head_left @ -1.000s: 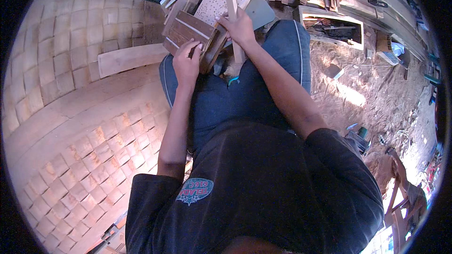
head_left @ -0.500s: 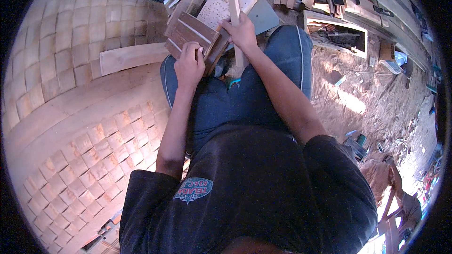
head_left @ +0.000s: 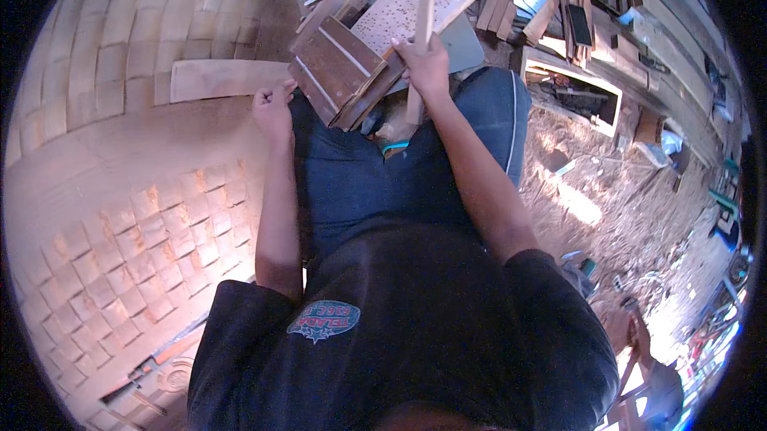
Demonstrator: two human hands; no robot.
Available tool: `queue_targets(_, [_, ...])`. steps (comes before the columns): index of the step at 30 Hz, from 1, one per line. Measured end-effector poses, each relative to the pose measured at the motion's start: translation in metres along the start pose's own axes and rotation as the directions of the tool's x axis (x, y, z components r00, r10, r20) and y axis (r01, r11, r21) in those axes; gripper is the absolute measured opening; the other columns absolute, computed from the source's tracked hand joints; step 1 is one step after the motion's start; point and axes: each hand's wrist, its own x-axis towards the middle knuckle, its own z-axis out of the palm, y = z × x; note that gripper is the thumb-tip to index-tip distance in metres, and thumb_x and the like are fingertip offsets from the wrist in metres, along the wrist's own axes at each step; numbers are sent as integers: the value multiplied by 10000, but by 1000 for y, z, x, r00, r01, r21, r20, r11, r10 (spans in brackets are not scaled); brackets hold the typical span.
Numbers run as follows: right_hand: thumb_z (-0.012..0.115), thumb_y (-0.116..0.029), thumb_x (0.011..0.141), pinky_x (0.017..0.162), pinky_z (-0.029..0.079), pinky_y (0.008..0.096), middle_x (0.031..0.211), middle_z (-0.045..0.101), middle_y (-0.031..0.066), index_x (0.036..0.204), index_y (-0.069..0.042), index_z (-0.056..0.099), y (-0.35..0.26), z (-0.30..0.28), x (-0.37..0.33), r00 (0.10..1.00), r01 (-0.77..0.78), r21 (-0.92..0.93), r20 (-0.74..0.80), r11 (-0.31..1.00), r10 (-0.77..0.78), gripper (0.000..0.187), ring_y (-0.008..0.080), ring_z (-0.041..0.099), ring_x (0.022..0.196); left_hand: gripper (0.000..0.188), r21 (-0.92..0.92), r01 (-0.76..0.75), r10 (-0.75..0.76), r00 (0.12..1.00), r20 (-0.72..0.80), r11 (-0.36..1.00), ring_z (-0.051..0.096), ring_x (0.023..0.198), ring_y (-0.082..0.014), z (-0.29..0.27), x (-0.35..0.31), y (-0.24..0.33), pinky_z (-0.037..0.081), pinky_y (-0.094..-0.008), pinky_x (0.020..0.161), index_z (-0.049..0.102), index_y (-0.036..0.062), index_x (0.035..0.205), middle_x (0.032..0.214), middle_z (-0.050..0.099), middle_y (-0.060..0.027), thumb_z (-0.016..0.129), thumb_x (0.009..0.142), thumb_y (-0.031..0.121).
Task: The person aligns wooden pieces on their lap and hammers nails into them to join them.
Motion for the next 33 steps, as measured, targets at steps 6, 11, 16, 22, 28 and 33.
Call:
queue_targets(6, [852,-231,858,374,414,270,657,575,16,960,-14,551,-35,-20,-9,998,-27,39,49,999,25,385,96,513,434,202,-433,430,-439,894,87,792,713,1018,-270,-36,-7,-22,581,-360,795,545,-39,1188,1002,687,-167,481,1010,30])
queue_targets(11, [844,-194,850,378,432,287,707,597,41,1006,-1,553,-29,-15,-8,992,-17,44,126,999,11,382,119,548,458,358,-472,585,-606,785,128,659,626,775,-185,-27,0,-28,551,-353,709,498,-68,1343,802,541,-41,447,1017,73])
queue_targets(16, [821,-180,866,391,435,278,704,616,45,990,7,588,-19,3,-11,989,-51,78,144,996,39,323,116,545,457,443,-214,703,-643,709,290,678,368,581,-106,-24,10,-40,401,-315,548,534,-68,1307,722,387,32,406,998,222])
queue_targets(22, [816,-160,861,413,440,272,723,622,43,973,6,609,6,-1,5,994,21,5,110,1000,-21,287,114,541,473,526,-263,743,-657,668,349,616,332,540,-86,-22,13,-35,380,-298,538,586,-65,1247,641,297,81,421,995,366])
queue_targets(28, [791,-113,899,383,404,270,716,612,41,944,-50,553,0,2,1,994,15,74,105,997,-23,251,129,511,451,478,-165,707,-660,704,262,688,375,591,-81,-9,2,-25,373,-293,562,677,48,1034,687,410,74,777,868,485])
queue_targets(33, [797,-130,887,360,411,296,694,591,42,963,-12,565,-16,11,-11,990,-34,130,143,991,15,271,133,518,428,332,-251,705,-571,694,440,663,497,671,-88,-6,-1,-55,396,-271,608,669,117,1045,820,582,54,792,893,385])
